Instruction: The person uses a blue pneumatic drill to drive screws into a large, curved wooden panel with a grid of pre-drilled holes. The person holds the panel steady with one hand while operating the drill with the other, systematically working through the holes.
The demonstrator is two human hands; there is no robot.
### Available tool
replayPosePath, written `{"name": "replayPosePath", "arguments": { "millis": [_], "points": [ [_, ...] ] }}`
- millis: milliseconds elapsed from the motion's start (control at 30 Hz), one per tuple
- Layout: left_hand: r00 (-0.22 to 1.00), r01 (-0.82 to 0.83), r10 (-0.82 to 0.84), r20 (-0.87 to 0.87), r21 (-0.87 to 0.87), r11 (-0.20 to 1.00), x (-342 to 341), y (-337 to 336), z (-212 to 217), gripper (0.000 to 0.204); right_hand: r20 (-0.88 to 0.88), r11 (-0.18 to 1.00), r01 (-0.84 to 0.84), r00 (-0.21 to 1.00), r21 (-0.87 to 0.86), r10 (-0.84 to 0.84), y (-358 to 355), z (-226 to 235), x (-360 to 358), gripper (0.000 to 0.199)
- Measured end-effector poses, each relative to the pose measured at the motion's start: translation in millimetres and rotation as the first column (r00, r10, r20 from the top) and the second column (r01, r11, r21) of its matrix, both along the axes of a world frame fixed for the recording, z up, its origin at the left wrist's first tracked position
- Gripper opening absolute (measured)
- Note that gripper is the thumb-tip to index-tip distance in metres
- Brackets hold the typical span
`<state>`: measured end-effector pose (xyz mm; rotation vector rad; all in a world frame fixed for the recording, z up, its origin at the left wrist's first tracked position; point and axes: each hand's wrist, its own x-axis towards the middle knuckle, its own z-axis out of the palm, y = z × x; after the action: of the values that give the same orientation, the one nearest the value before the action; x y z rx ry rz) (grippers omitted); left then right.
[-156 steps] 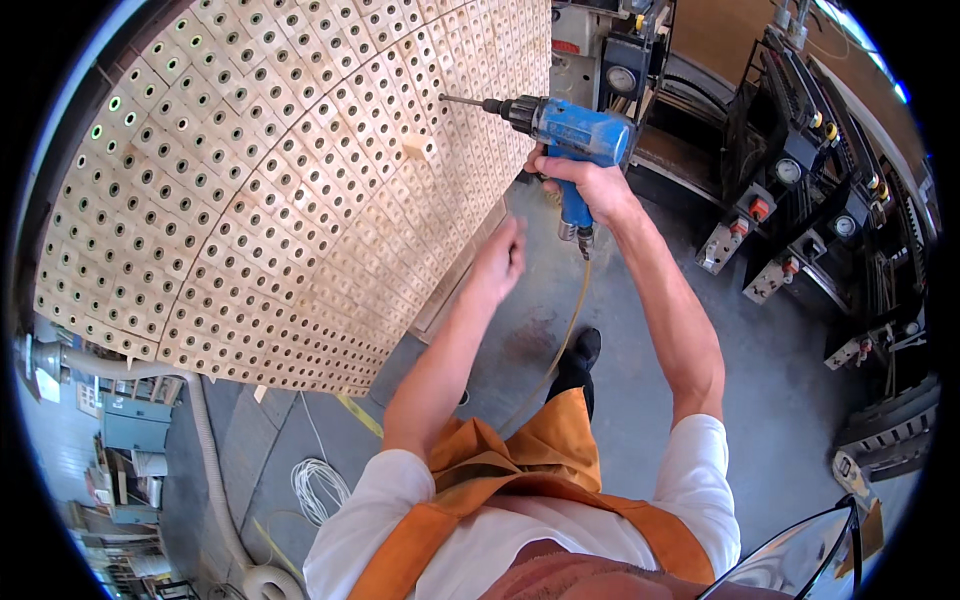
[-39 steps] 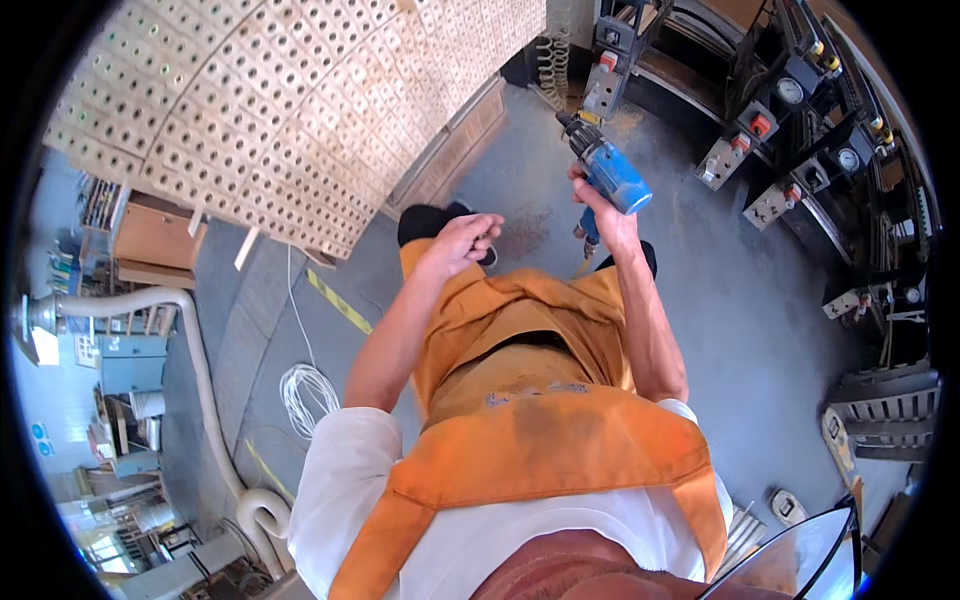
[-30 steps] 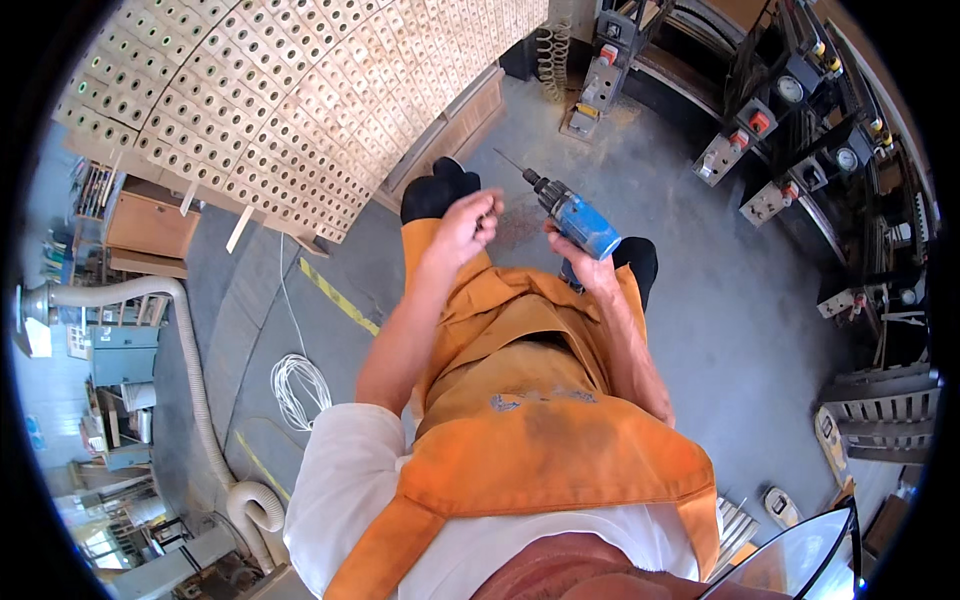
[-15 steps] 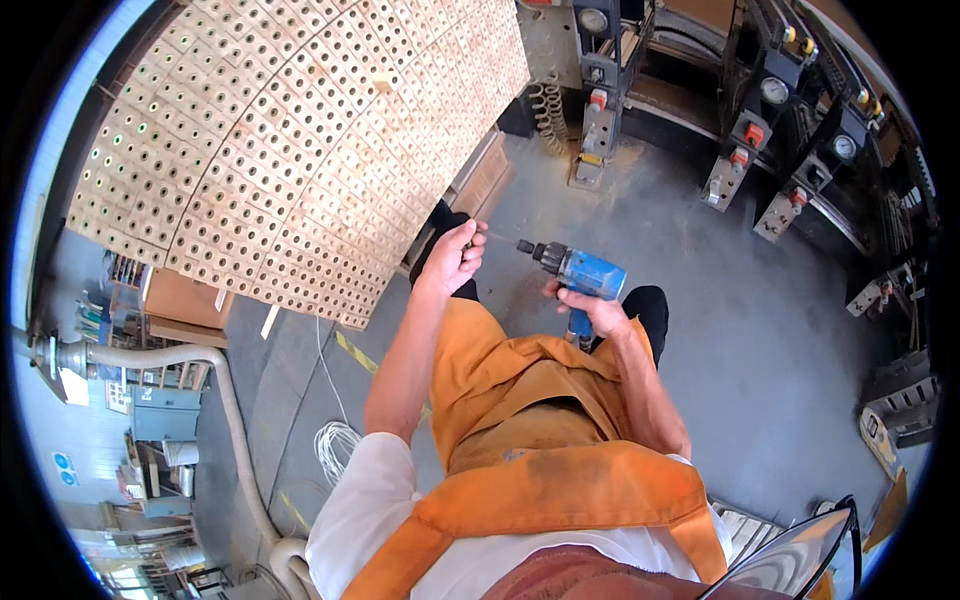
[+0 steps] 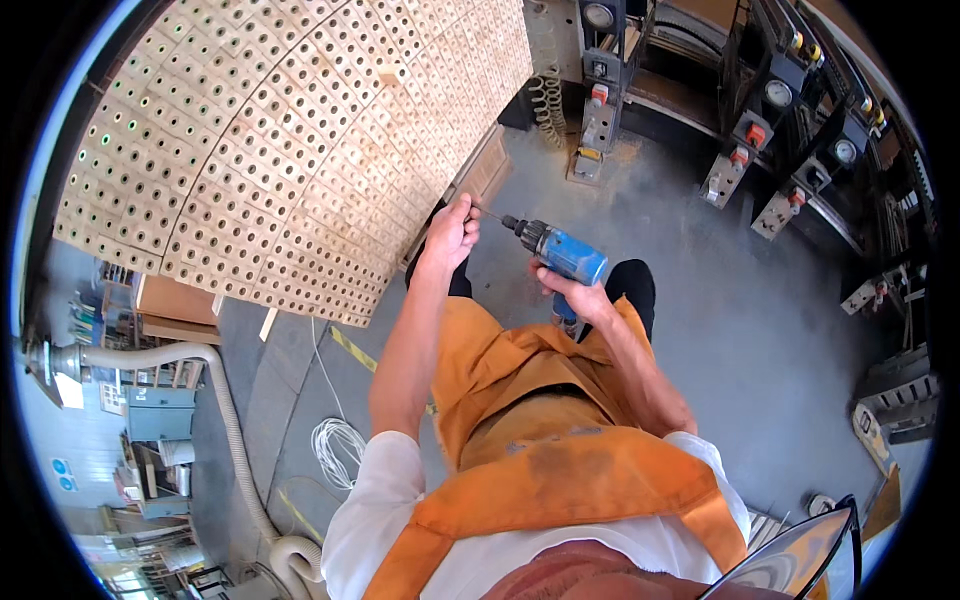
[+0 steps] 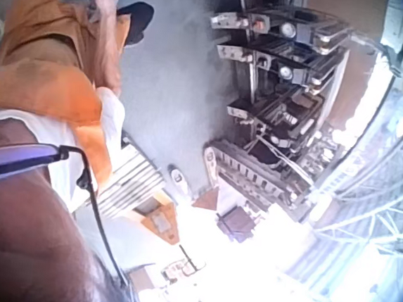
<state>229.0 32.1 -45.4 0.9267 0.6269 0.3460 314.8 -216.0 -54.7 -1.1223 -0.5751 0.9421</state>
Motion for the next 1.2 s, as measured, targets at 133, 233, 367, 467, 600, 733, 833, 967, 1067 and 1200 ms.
{"name": "replayPosePath", "arguments": {
  "millis": [133, 233, 367, 467, 600, 733, 833, 967, 1067, 1200],
  "points": [
    [1.000, 0.024, -0.025, 0.010, 0.021, 0.999, 15, 1, -15, 0.027, -0.002, 0.993, 0.032, 0.999, -0.114, -0.032, -2, -18, 2, 0.019],
    [0.994, 0.021, -0.028, -0.107, -0.063, 0.998, 24, -11, -31, 0.024, -0.147, 0.986, 0.114, 0.980, -0.126, -0.132, -8, -27, -1, 0.019],
    [0.992, 0.026, -0.033, -0.122, -0.056, 0.998, 42, 2, -37, 0.023, -0.133, 0.993, 0.097, 0.985, -0.063, -0.105, 5, -39, 16, 0.022],
    [0.998, 0.016, -0.022, -0.064, -0.090, 0.996, 61, 6, -29, 0.024, -0.132, 0.990, 0.124, 0.982, -0.061, -0.131, 13, -32, 31, 0.018],
    [1.000, 0.006, -0.008, -0.015, -0.130, 0.991, 69, 20, -42, 0.023, -0.009, 0.990, 0.107, 0.994, -0.090, -0.108, 22, -27, 50, 0.014],
    [1.000, 0.022, -0.021, 0.005, -0.145, 0.989, 87, 33, -52, 0.024, -0.019, 0.975, 0.112, 0.993, -0.193, -0.118, 31, -37, 66, 0.012],
    [1.000, 0.002, 0.000, 0.015, -0.192, 0.981, 101, 47, -54, 0.023, -0.143, 0.976, 0.124, 0.978, -0.179, -0.151, 51, -52, 70, 0.013],
    [0.995, -0.025, 0.049, 0.090, -0.248, 0.968, 116, 68, -61, 0.023, -0.254, 0.984, 0.154, 0.952, -0.092, -0.173, 86, -67, 79, 0.016],
    [0.980, -0.060, 0.120, 0.159, -0.338, 0.939, 114, 89, -79, 0.022, -0.317, 0.986, 0.124, 0.936, -0.110, -0.153, 109, -73, 82, 0.019],
    [0.949, -0.172, 0.260, 0.179, -0.396, 0.902, 122, 105, -90, 0.020, -0.420, 0.993, 0.080, 0.901, -0.084, -0.108, 137, -81, 92, 0.024]
  ]
}}
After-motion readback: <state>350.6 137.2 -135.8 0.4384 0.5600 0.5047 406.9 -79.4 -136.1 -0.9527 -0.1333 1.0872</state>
